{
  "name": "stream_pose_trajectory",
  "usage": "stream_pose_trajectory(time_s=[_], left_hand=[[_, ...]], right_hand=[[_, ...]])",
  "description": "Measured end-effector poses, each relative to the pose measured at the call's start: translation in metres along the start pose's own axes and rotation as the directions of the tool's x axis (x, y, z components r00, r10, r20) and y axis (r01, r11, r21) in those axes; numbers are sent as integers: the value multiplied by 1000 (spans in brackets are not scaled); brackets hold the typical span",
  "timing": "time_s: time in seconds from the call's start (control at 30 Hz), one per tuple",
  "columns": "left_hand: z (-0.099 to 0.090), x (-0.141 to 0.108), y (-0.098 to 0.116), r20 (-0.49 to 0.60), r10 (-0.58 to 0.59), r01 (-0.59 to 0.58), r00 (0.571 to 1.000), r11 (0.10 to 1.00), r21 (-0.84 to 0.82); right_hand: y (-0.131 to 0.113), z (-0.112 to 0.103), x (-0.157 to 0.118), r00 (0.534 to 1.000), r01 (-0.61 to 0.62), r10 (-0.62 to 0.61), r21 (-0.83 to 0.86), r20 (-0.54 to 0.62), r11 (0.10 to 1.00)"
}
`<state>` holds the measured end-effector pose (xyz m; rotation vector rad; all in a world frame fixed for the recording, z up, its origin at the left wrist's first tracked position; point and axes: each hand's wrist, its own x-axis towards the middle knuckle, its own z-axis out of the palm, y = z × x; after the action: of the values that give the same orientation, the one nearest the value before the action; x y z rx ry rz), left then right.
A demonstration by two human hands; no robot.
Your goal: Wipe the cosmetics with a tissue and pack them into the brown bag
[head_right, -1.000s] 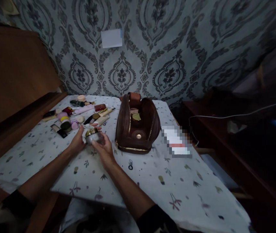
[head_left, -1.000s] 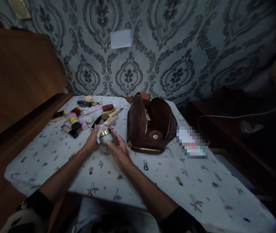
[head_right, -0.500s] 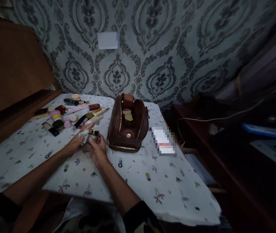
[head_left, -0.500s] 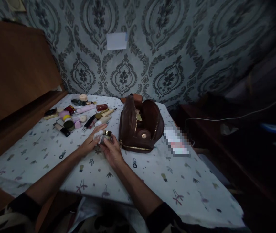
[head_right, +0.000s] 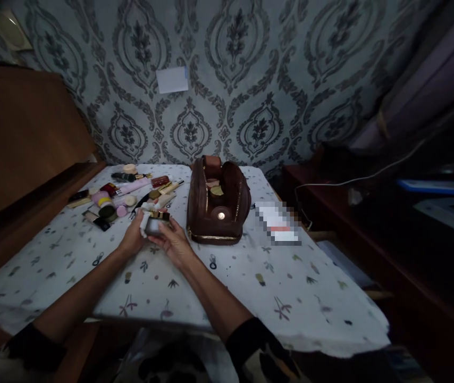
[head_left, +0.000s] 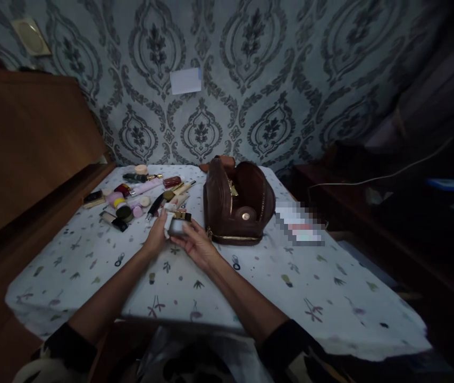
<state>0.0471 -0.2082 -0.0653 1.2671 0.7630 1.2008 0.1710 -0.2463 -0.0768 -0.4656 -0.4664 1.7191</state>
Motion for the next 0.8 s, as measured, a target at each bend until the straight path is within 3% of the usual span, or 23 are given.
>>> stream_pose_trajectory(time_s=[0.07, 0.13, 0.27, 0.37, 0.57, 0.7, 0.8], left_hand=[[0, 3, -4, -11, -61, 59, 998, 990, -128], [0, 3, -6, -17, -76, 73, 997, 986, -152], [-2, -1, -2, -17, 72, -70, 997, 995, 72], [-2, -6, 4, 6, 207, -200, 978, 940, 276], [3, -13, 6, 75, 264, -269, 962, 856, 440], [6, -12, 4, 19, 233, -222, 972, 892, 394], [5, -7, 3, -77, 137, -115, 987, 963, 244]], right_hand=[[0, -2, 2, 999, -18, 19, 15, -44, 1000], [1, -4, 4, 996, -18, 21, 35, -92, 999], [2, -3, 4, 992, 14, -7, 52, -125, 999], [1, 2, 0, 997, 9, -9, 7, -82, 1000], [-5, 11, -10, 1000, 24, -25, -69, -5, 997], [-8, 11, -11, 1000, -8, 8, -82, -1, 997], [-10, 9, -11, 997, -74, 74, -15, -25, 997]])
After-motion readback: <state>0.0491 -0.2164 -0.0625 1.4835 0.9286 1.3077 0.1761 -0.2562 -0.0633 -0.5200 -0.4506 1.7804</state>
